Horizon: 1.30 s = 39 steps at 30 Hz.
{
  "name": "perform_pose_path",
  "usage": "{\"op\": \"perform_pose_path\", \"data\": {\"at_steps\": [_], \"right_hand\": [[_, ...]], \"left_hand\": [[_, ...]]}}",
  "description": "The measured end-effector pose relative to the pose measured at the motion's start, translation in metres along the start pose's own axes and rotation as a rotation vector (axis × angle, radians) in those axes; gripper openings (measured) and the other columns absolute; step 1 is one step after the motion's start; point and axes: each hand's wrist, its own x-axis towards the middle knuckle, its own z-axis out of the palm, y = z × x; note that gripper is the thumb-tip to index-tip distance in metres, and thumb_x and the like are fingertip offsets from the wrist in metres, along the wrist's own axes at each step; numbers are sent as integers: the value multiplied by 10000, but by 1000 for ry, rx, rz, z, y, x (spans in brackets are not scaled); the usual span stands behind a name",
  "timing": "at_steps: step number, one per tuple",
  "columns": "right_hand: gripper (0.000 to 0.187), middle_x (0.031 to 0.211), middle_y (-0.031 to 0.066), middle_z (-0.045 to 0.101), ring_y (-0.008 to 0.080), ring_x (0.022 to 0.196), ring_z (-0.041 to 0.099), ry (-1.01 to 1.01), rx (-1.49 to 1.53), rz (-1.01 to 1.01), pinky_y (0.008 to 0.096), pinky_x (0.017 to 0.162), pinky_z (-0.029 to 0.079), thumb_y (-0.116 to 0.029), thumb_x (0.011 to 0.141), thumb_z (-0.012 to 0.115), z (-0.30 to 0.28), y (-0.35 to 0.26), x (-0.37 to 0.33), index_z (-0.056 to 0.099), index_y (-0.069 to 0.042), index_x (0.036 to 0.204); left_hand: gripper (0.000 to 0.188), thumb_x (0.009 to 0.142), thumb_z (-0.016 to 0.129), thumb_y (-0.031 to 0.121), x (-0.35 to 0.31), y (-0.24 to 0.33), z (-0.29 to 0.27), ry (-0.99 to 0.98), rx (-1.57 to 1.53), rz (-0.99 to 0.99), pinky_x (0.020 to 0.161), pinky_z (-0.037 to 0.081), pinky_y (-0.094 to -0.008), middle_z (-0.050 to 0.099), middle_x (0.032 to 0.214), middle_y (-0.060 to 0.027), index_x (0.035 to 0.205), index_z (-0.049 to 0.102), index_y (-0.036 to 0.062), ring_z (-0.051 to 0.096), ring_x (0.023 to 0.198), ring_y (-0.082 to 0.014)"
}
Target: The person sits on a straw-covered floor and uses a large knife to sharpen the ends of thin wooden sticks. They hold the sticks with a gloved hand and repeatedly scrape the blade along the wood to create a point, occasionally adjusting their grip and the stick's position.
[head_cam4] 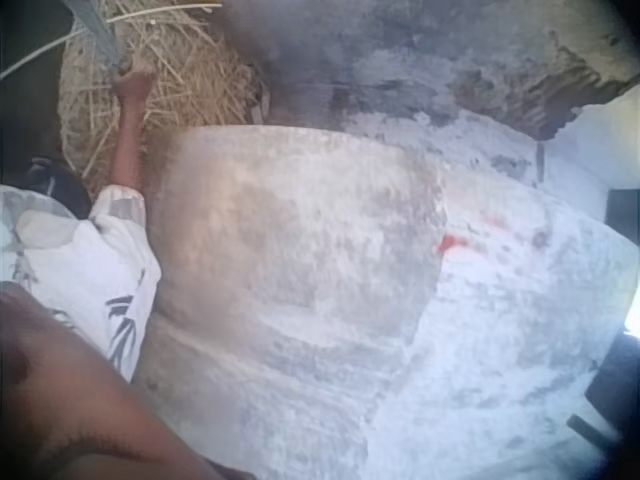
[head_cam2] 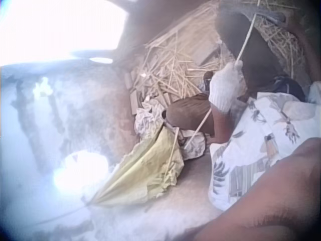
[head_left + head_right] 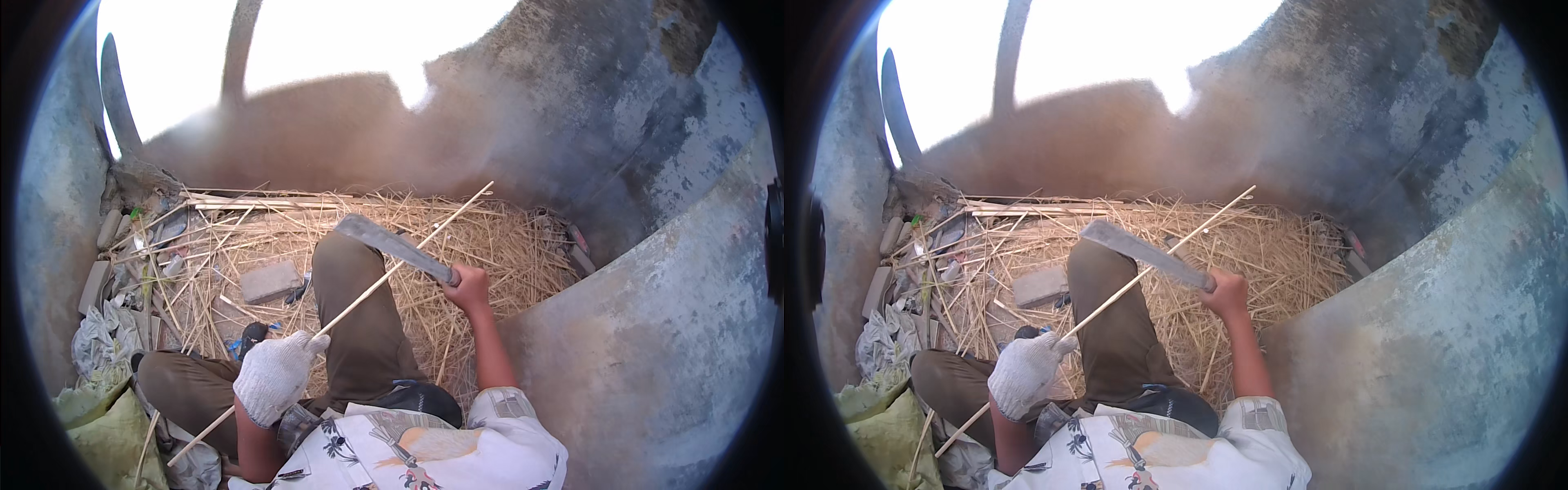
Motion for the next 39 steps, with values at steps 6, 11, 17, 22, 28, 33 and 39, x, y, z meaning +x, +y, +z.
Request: {"op": "perform_pose_path", "data": {"at_steps": [6,11,17,22,28,33,39], "right_hand": [[284,534,50,527,182,436,548,301,195,817,372,442,416,-189,796,729,41,177,1,552,-28,643],[254,559,27,541,175,428,507,520,473,976,359,425,385,-161,813,706,81,179,-31,548,-38,657],[303,523,-20,482,112,395,462,438,588,787,316,389,334,-116,863,702,80,108,-115,503,-94,636],[365,543,-20,470,100,529,442,62,352,437,322,520,353,-225,896,750,11,-29,-88,570,-30,646],[495,551,113,561,246,503,551,-236,295,342,402,540,432,-470,913,736,-11,-116,-40,678,-5,757],[621,590,175,589,322,561,608,-236,392,278,442,578,457,-587,947,648,0,-134,-44,668,17,802],[628,619,196,594,379,595,620,-250,363,219,464,595,465,-590,988,594,0,-139,-54,635,15,828]], "left_hand": [[248,951,606,184,2,-5,-6,12,24,140,636,575,-407,624,846,-80,1166,729,188,688,754,-288],[226,1026,552,230,7,-7,6,52,2,186,627,567,-427,642,811,-110,1169,717,169,697,706,-308],[254,1026,519,186,23,14,-2,45,-112,100,649,567,-432,681,893,-139,1206,686,117,711,755,-331],[253,1028,527,167,25,1,30,234,-173,215,694,572,-427,690,995,-167,1218,663,69,710,838,-349],[261,1052,495,190,74,44,8,63,-137,-83,722,574,-480,668,1004,-150,1246,636,87,717,915,-359],[275,1045,501,183,65,43,13,146,-69,-29,749,577,-478,662,999,-151,1264,638,90,716,920,-360],[308,992,534,125,38,11,31,55,-149,78,770,579,-443,657,988,-148,1280,637,92,707,889,-353]]}}
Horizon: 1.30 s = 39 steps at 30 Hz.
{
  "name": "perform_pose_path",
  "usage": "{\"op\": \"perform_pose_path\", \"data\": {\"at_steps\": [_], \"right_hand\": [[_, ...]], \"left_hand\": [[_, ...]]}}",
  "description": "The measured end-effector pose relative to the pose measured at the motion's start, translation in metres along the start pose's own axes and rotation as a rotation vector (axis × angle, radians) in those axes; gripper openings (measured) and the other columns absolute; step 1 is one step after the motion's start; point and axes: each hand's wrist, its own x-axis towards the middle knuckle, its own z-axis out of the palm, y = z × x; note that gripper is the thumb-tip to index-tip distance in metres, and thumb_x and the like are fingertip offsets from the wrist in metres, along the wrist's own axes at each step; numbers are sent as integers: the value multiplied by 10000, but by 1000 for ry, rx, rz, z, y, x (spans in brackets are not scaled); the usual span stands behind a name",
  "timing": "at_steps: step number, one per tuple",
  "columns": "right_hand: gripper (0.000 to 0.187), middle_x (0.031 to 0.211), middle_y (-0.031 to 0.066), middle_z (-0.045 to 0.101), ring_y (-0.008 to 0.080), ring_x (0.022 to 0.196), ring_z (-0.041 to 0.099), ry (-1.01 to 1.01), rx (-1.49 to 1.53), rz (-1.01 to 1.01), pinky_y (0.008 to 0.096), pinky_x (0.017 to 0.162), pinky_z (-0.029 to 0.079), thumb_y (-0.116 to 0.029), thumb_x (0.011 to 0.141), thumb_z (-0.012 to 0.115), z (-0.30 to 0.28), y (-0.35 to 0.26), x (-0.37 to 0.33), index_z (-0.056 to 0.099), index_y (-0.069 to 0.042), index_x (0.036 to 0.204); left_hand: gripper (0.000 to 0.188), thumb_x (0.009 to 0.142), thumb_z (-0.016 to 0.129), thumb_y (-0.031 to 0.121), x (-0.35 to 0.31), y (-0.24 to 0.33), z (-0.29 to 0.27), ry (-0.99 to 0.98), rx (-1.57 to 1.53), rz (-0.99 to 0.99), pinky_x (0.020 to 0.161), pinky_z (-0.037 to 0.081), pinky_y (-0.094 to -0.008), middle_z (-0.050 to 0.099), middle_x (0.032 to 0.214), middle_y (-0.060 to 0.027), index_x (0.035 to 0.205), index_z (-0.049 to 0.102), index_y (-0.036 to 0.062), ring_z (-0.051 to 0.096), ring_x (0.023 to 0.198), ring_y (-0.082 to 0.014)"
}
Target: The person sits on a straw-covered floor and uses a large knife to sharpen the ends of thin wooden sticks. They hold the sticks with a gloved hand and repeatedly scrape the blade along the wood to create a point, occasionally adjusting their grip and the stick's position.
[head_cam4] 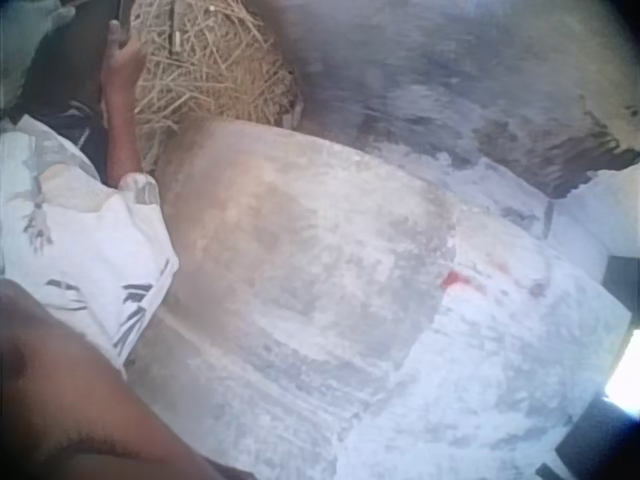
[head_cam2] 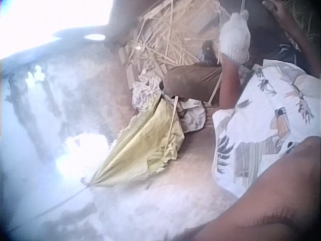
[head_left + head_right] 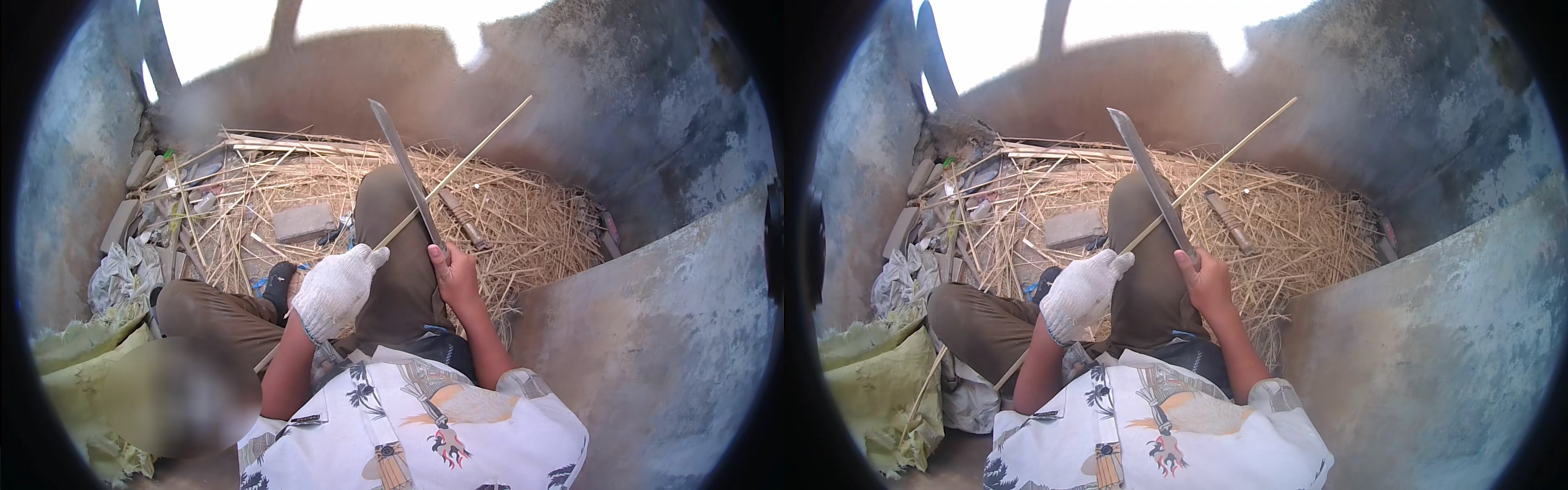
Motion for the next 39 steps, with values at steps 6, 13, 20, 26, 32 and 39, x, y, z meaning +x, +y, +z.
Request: {"op": "perform_pose_path", "data": {"at_steps": [6,13,20,26,32,39], "right_hand": [[548,623,222,567,440,624,612,-74,-143,-133,503,590,452,-515,1021,578,-11,-6,-7,551,3,843],[462,666,242,598,472,659,629,-116,-146,-155,534,610,463,-466,1034,576,-13,1,-13,546,-7,995],[438,673,244,618,470,647,643,-68,-158,-195,520,572,473,-421,1033,595,-10,-4,-19,570,12,1097],[422,663,238,621,467,610,636,-43,-222,-259,522,549,475,-394,1028,615,-7,3,-20,563,23,1076],[397,659,231,618,464,613,638,-20,-250,-252,522,548,479,-387,1026,622,-3,-2,-21,551,3,1017],[401,665,221,621,458,610,640,-25,-264,-234,516,547,487,-392,1029,617,-5,-4,-22,542,1,992]], "left_hand": [[320,984,535,121,8,-5,1,93,-29,77,766,579,-447,663,996,-163,1287,632,84,703,898,-363],[196,1048,526,221,31,24,-10,265,-64,-247,696,569,-473,678,787,-144,1013,655,78,711,774,-376],[153,1024,563,234,28,20,7,455,89,-136,626,570,-439,675,780,-107,971,612,99,717,733,-320],[96,1006,568,174,26,17,9,422,39,-141,668,572,-453,695,826,-99,1041,644,128,722,788,-312],[161,995,577,143,17,15,6,404,-4,-140,675,576,-427,702,851,-100,1095,703,146,721,786,-309],[177,973,607,128,11,17,2,376,-44,-171,680,576,-420,712,847,-115,1094,735,146,716,756,-316]]}}
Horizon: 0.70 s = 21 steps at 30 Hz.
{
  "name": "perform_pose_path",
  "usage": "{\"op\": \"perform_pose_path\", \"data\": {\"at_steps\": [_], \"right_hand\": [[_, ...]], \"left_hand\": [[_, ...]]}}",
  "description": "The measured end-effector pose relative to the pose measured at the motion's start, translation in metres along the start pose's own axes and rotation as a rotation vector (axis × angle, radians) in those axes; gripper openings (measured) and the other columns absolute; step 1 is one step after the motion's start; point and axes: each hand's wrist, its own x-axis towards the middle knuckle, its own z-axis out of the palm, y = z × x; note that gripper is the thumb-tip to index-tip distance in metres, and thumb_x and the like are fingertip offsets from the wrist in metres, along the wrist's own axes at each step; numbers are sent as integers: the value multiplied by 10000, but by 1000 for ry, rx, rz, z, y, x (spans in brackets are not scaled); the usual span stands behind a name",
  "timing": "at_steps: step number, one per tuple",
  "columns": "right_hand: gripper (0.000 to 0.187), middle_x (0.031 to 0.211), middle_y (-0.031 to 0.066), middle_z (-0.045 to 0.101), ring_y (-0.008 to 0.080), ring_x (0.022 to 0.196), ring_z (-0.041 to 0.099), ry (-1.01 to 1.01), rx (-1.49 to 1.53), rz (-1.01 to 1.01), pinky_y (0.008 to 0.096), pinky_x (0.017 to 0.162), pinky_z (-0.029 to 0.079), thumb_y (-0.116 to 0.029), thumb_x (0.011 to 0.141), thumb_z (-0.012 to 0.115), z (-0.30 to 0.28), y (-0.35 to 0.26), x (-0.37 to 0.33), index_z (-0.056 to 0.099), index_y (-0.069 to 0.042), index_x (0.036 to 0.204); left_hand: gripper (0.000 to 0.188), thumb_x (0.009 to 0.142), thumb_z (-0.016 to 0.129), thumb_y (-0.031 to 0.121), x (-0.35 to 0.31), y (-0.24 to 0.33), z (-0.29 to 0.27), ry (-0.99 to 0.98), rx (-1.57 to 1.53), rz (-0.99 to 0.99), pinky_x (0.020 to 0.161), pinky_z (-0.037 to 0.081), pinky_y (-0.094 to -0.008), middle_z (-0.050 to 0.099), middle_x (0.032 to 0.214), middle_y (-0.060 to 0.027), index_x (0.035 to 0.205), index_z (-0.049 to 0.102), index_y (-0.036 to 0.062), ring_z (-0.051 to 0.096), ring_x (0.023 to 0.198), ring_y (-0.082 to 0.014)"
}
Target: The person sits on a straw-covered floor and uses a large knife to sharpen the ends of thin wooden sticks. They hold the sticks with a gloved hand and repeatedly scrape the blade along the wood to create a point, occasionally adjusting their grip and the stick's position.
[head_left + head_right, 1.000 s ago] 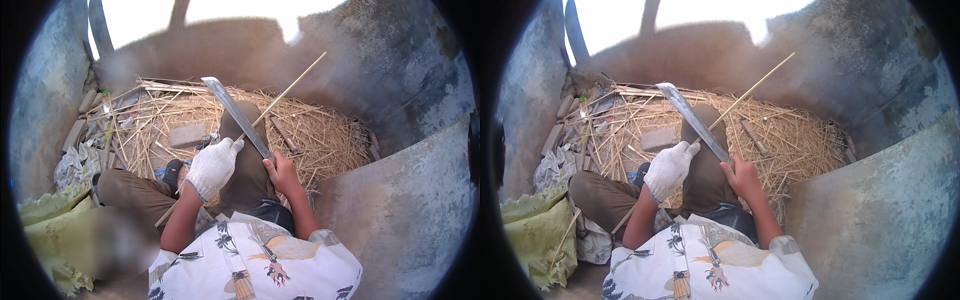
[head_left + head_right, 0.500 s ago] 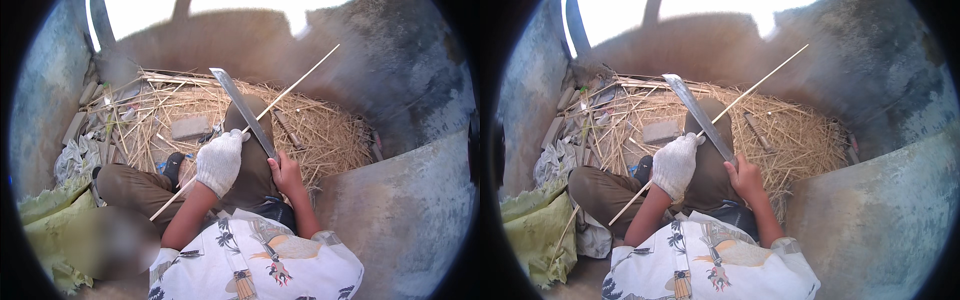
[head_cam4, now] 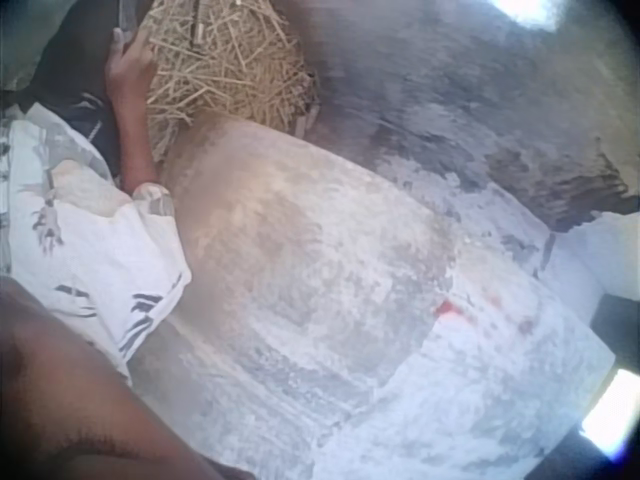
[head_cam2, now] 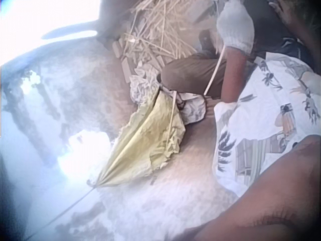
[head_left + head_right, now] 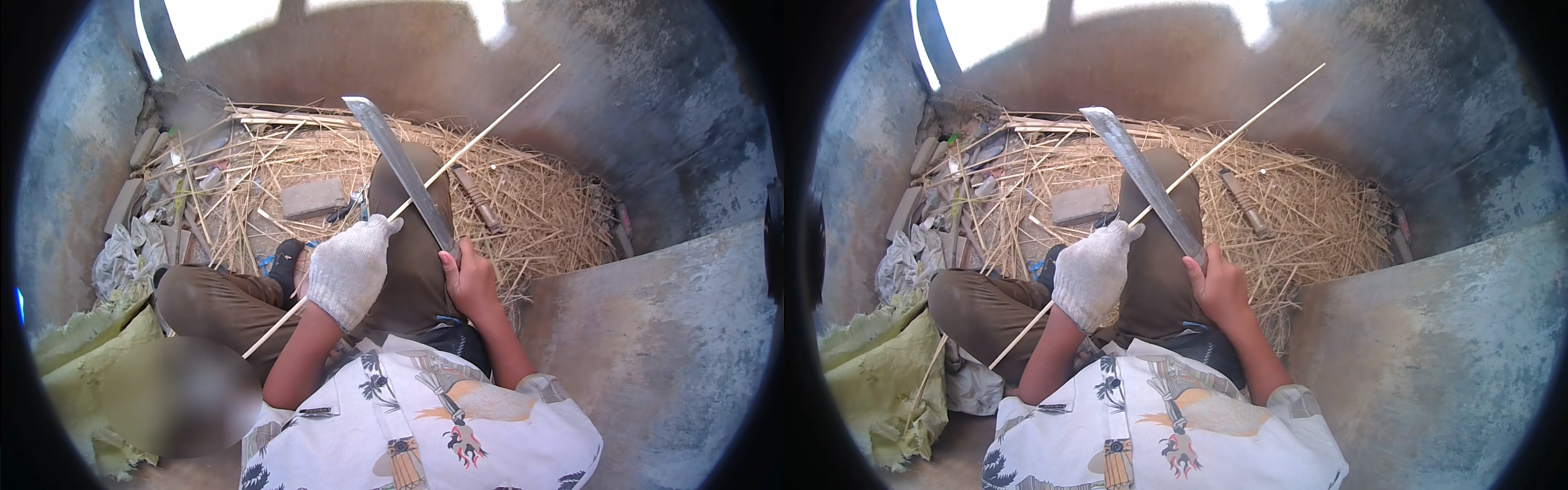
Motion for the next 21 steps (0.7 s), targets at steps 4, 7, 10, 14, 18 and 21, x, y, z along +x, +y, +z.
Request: {"op": "perform_pose_path", "data": {"at_steps": [4,7,10,14,18,21], "right_hand": [[408,664,216,621,450,605,642,-14,10,49,514,547,490,-401,1028,616,0,-3,-1,554,3,1015],[412,646,205,619,440,594,643,-18,0,31,510,543,490,-407,1027,616,1,1,-3,564,2,1026],[424,634,198,618,430,584,644,-11,-6,-25,503,538,493,-417,1024,618,0,-2,1,565,4,1016],[440,636,195,621,414,570,645,-20,-26,-40,490,527,496,-427,1018,626,1,-5,1,562,8,1002],[447,635,187,624,402,563,647,10,-46,-51,481,515,499,-441,1009,636,4,-7,0,559,-1,983],[455,636,176,624,393,560,648,9,-64,-73,473,505,499,-456,999,646,4,-8,0,557,-11,962]], "left_hand": [[156,984,610,139,-8,-5,-6,2,-10,10,668,568,-425,709,831,-133,1078,734,129,710,745,-331],[143,995,601,147,-19,-8,-16,-20,-9,-10,673,561,-429,705,831,-137,1060,727,123,711,754,-331],[125,994,597,143,-24,-8,-21,-45,11,-64,682,556,-431,702,832,-136,1040,712,122,712,767,-325],[80,979,629,139,-31,-10,-24,-23,25,-92,646,545,-444,693,820,-155,955,688,89,704,764,-345],[67,968,642,132,-47,-20,-28,-43,77,-122,645,542,-445,690,833,-147,943,688,90,696,771,-352],[58,961,645,119,-52,-23,-29,-30,82,-121,646,546,-437,690,832,-137,951,699,100,698,771,-346]]}}
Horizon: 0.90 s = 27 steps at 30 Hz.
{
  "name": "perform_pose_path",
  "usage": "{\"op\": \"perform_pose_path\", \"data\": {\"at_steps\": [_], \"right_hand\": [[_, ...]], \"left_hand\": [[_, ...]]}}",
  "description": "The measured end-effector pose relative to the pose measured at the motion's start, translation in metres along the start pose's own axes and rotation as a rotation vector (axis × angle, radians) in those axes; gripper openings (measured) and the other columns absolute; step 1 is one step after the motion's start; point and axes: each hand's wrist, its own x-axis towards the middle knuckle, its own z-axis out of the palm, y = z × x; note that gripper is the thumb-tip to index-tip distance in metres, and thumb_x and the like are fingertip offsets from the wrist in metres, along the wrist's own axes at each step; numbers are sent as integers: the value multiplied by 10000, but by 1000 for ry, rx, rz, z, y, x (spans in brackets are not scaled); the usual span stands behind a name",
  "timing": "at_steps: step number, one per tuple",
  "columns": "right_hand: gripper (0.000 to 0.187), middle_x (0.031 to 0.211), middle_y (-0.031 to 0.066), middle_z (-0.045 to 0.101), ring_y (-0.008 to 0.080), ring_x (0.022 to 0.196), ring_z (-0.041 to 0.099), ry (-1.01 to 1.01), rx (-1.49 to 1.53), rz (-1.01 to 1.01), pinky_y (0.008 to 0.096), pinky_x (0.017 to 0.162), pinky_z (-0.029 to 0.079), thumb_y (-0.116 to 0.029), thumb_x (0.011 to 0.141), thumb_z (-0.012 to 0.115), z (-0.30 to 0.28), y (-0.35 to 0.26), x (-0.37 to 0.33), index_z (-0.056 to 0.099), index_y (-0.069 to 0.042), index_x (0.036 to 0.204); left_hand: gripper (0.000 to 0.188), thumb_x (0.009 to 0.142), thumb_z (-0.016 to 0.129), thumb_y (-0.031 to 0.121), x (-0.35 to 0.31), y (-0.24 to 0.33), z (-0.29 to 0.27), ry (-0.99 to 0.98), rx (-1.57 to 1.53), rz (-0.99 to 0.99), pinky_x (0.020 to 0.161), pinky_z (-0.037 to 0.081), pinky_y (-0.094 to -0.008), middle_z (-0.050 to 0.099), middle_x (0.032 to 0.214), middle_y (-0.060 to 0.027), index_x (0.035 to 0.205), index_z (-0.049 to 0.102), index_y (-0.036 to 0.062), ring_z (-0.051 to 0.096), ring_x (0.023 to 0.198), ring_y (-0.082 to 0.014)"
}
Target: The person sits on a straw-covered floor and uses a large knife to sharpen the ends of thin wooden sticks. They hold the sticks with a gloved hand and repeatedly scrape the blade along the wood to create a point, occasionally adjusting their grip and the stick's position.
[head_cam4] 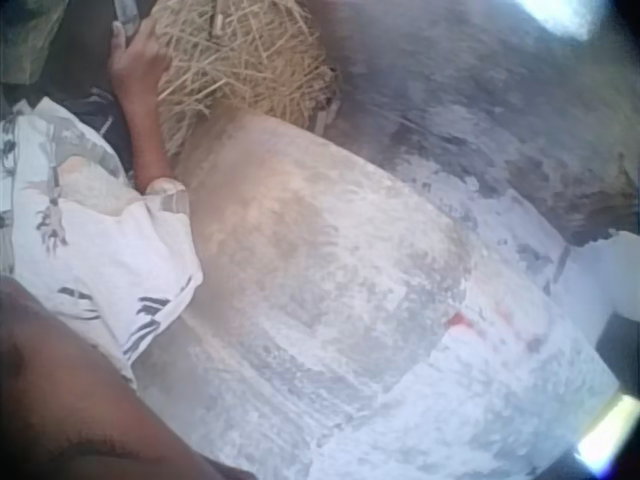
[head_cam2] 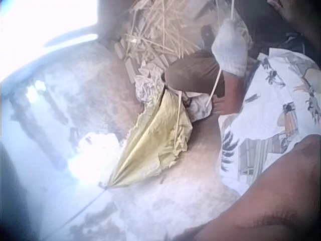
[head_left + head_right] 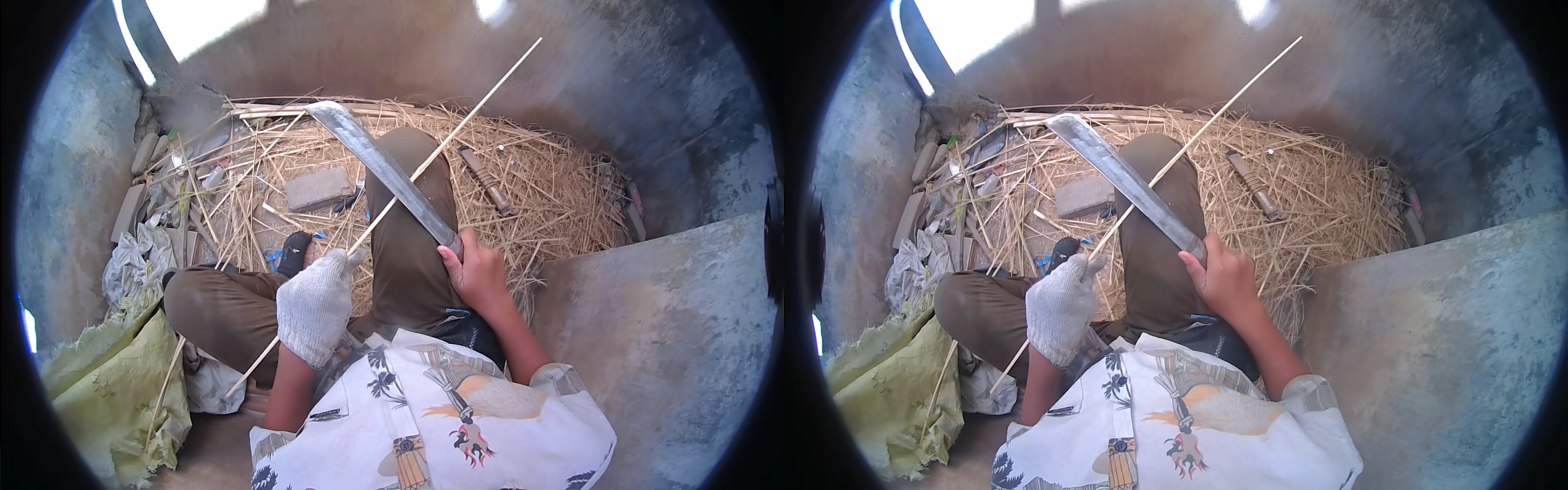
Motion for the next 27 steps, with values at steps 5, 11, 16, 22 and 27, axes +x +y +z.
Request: {"op": "perform_pose_path", "data": {"at_steps": [5,11,16,22,27], "right_hand": [[465,645,152,625,368,547,649,-1,-55,-32,455,492,501,-477,981,662,-1,-2,1,555,-27,933],[466,649,141,627,354,538,650,5,-77,-50,447,490,502,-483,977,664,-1,-5,1,556,-32,932],[462,642,138,627,355,532,648,-4,-25,57,452,477,489,-481,990,651,4,0,-5,556,-29,967],[435,643,168,611,396,562,639,17,-58,70,471,506,485,-439,1014,637,-2,-2,-8,556,-12,1037],[440,669,181,621,409,587,642,-6,-51,45,478,513,486,-446,1016,628,-3,-3,-4,539,-15,1005]], "left_hand": [[37,958,648,127,-7,-2,0,51,-3,16,628,533,-441,643,753,-130,962,684,121,678,711,-334],[82,947,654,111,-14,-6,-1,52,38,21,622,534,-432,636,756,-113,995,707,151,679,710,-317],[57,946,680,128,-31,-13,-11,16,48,-37,637,538,-432,684,837,-162,938,679,72,692,769,-352],[104,940,711,149,-57,-29,-17,18,76,-62,626,531,-427,672,799,-163,887,690,62,683,741,-354],[127,945,720,175,-64,-36,-36,-15,210,-53,615,526,-425,665,771,-157,892,698,62,676,709,-351]]}}
